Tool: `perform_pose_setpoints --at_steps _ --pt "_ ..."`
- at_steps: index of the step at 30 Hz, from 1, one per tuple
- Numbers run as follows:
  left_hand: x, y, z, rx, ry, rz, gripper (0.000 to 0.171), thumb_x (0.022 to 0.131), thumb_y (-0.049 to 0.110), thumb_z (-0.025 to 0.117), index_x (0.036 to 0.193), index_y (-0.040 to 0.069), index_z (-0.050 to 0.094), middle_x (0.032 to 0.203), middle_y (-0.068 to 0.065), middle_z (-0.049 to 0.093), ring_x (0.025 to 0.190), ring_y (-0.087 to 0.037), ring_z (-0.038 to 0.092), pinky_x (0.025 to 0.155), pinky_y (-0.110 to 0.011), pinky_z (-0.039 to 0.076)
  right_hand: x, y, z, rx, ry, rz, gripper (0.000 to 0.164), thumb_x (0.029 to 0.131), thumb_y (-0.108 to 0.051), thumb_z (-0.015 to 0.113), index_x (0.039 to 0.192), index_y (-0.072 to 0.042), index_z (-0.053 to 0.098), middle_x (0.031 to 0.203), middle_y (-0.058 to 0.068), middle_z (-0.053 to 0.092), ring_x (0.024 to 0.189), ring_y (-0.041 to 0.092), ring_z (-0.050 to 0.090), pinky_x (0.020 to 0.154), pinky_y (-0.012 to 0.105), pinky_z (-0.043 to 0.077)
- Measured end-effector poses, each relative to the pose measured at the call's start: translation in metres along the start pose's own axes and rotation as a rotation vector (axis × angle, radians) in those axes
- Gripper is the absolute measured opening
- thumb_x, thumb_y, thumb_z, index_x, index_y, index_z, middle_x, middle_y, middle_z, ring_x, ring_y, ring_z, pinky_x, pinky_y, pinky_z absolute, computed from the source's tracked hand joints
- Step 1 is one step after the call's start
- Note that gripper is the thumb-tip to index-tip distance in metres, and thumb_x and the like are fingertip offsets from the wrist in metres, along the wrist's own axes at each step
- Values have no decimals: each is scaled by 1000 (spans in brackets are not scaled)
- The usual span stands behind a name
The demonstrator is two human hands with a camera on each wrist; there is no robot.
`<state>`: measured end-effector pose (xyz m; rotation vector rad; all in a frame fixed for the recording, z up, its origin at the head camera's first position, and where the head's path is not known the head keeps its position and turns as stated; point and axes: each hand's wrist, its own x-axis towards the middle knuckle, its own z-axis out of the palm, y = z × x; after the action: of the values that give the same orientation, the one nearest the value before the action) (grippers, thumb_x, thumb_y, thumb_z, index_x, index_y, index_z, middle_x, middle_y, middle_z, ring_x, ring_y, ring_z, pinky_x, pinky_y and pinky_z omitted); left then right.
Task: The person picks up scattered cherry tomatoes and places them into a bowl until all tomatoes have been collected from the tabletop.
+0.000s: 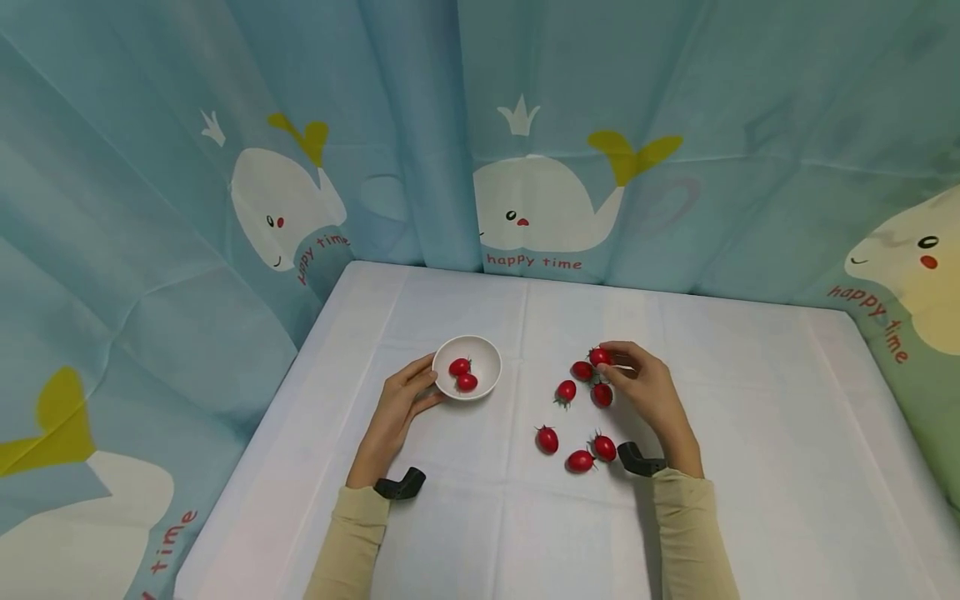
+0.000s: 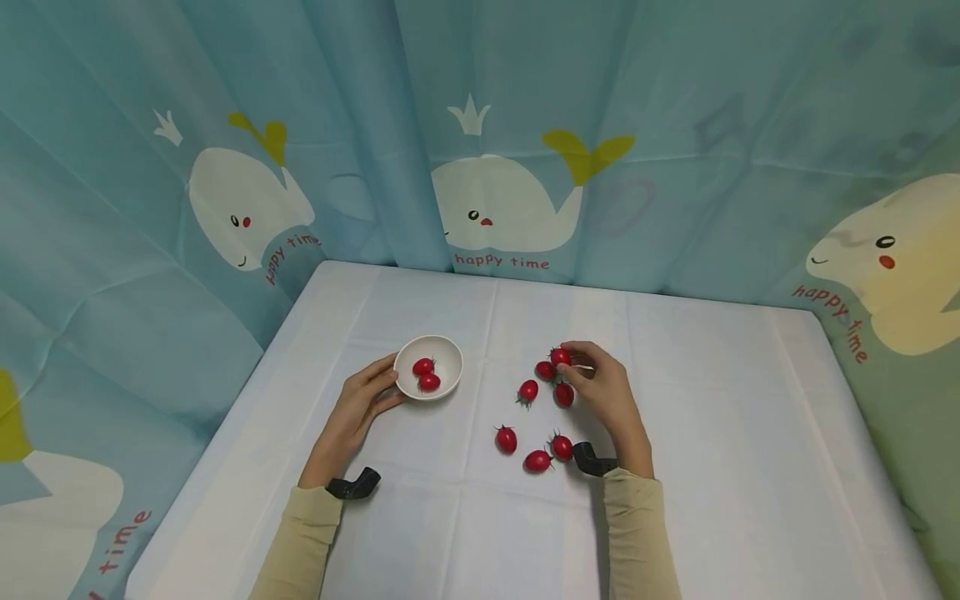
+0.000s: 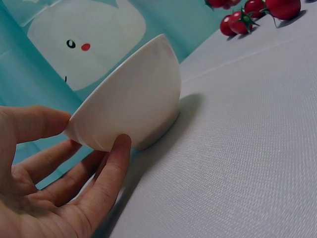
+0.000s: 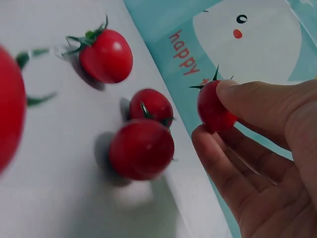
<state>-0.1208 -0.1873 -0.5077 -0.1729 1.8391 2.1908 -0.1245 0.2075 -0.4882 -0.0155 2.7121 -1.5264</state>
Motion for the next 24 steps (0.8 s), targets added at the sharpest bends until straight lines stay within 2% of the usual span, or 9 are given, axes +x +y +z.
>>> perform_pose_setpoints --at_steps 6,15,24 --pt "1 -1 -1 -14 -7 1 51 108 17 58 156 7 45 158 -14 47 140 -24 53 102 -28 61 3 -6 8 31 -32 -13 40 101 -26 71 138 -14 62 135 11 67 127 29 63 107 36 59" --pt "0 1 -1 -25 -12 0 52 108 16 58 157 7 44 160 -15 46 144 -29 49 103 -29 61 8 -18 23 74 -55 -31 40 100 -23 74 137 -13 64 134 13 68 127 30 64 112 46 55" --pt "0 1 0 -14 -2 -7 49 108 16 58 155 8 47 157 -14 48 141 -27 52 102 -28 61 12 -30 37 126 -65 -65 38 98 -18 74 135 -12 66 133 11 70 126 27 65 109 38 57"
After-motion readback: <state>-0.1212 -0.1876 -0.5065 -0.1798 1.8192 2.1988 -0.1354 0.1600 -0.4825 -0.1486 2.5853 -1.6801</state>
